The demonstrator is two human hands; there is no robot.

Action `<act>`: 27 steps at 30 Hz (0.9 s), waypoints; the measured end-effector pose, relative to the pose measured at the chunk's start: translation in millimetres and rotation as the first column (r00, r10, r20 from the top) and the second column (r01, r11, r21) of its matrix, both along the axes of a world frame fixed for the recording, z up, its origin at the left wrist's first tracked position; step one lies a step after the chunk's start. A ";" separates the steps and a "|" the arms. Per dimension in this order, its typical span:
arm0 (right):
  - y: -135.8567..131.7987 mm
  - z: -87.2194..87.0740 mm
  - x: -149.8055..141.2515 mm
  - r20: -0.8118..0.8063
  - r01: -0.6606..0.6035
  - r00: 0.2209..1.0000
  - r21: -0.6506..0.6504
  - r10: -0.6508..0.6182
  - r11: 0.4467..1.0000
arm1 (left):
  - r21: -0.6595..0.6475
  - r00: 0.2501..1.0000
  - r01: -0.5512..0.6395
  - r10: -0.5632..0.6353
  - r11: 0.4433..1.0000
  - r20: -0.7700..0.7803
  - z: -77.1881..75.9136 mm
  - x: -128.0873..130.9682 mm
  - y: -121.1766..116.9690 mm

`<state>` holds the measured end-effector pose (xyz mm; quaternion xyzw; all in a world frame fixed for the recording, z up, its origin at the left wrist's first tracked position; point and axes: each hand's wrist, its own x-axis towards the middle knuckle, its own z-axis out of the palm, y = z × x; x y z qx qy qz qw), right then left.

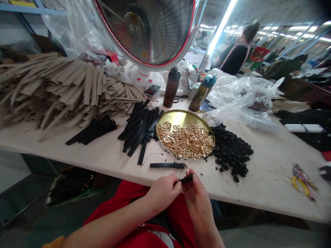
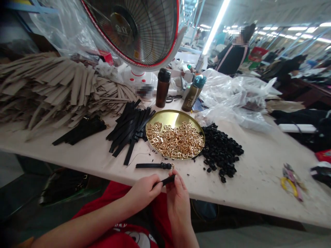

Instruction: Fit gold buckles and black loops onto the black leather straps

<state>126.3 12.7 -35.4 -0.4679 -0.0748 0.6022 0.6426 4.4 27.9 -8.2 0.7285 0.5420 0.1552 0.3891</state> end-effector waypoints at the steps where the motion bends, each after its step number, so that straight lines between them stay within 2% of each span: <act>1: 1.6 0.2 -0.4 -0.008 0.001 1.000 0.002 -0.001 1.000 | 0.006 1.000 -0.017 0.016 1.000 0.004 0.0 1.8 0.0; 11: 21.1 -0.7 -1.3 -0.071 0.056 0.996 -0.005 -0.056 0.998 | 0.094 0.999 -0.040 0.037 0.995 0.040 -7.7 16.6 10.5; 15: 26.0 -7.0 -3.3 -0.114 0.078 0.989 -0.113 -0.090 0.991 | 0.087 0.994 0.047 -0.055 0.995 0.091 -6.6 23.5 12.2; 19: 26.8 -17.9 -7.3 -0.127 0.033 0.990 -0.192 -0.058 0.981 | 0.088 0.998 0.036 -0.040 0.995 0.044 -3.1 32.2 15.6; 23: 25.6 -18.3 -0.9 -0.127 -0.036 0.992 -0.120 0.021 0.992 | 0.082 0.996 0.083 -0.080 0.993 -0.039 -3.4 30.3 22.8; 27: 24.0 -7.4 -1.5 -0.114 -0.004 0.993 -0.090 -0.006 0.996 | 0.038 1.000 0.027 -0.027 0.999 0.006 -5.1 26.2 27.5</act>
